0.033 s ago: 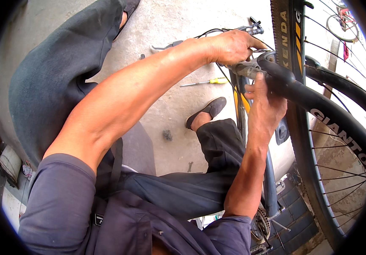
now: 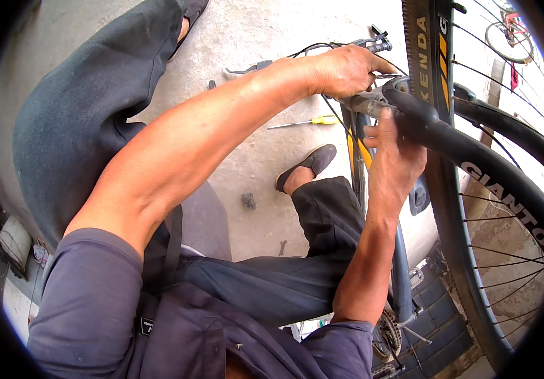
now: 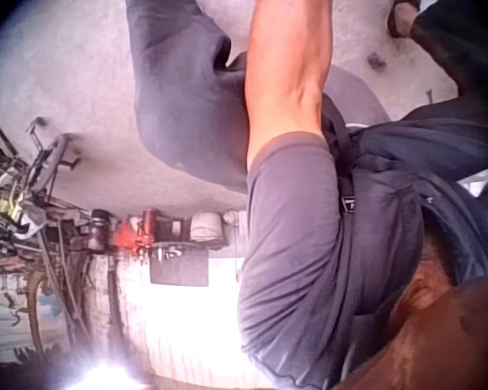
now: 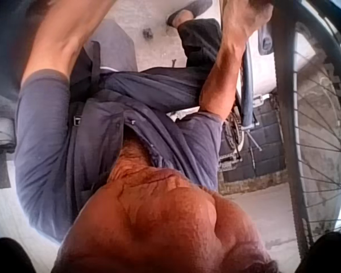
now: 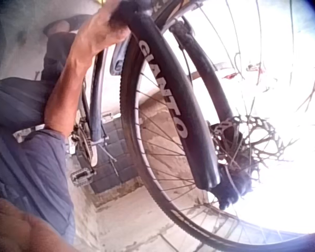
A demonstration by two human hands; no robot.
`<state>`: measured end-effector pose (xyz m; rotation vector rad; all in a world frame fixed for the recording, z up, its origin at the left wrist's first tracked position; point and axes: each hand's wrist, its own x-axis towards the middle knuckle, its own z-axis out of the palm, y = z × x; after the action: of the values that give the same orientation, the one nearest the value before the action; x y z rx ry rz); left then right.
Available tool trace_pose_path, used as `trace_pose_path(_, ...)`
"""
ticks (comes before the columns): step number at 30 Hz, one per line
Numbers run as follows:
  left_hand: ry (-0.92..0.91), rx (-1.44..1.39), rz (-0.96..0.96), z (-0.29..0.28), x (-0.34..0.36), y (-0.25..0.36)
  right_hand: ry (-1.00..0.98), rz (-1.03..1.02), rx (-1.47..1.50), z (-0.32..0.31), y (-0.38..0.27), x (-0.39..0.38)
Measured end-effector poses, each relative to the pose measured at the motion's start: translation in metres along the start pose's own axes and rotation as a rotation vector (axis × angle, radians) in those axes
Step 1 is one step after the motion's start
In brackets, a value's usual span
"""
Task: The person is repairing a bicycle tire by removing the wheel, using a tire lever to pry the tire bead off the rim, and manipulating the inner tube. They then use a hand pump to inflate the tire and reattach the wheel to the bicycle frame.
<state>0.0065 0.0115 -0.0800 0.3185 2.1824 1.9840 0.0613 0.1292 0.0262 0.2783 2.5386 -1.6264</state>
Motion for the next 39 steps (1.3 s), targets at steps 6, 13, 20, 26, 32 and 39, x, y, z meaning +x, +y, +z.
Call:
trace_pose_path(6, -0.052, 0.042, 0.019, -0.009, 0.011, 0.020, -0.008, 0.002, -0.046, 0.000, -0.002, 0.000)
trace_pose_path(13, -0.173, 0.078, -0.310, -0.013, 0.031, 0.063, -0.030, 0.001, -0.027, -0.002, 0.000, 0.000)
trace_pose_path(20, -0.136, -0.223, -0.348, -0.015, 0.009, 0.049, -0.006, -0.272, -0.301, -0.009, 0.016, 0.011)
trace_pose_path(26, -0.046, -0.256, -0.338, -0.007, 0.003, 0.044, 0.050, -0.224, -0.374, -0.008, 0.014, 0.008)
trace_pose_path(32, -0.036, -0.399, -0.480, -0.013, 0.013, 0.022, 0.179, -0.207, -0.383, -0.005, 0.002, -0.004)
trace_pose_path(39, -0.143, 0.156, -0.262, -0.031, 0.014, 0.030, 0.174, -0.195, -0.374, -0.018, -0.023, -0.007)
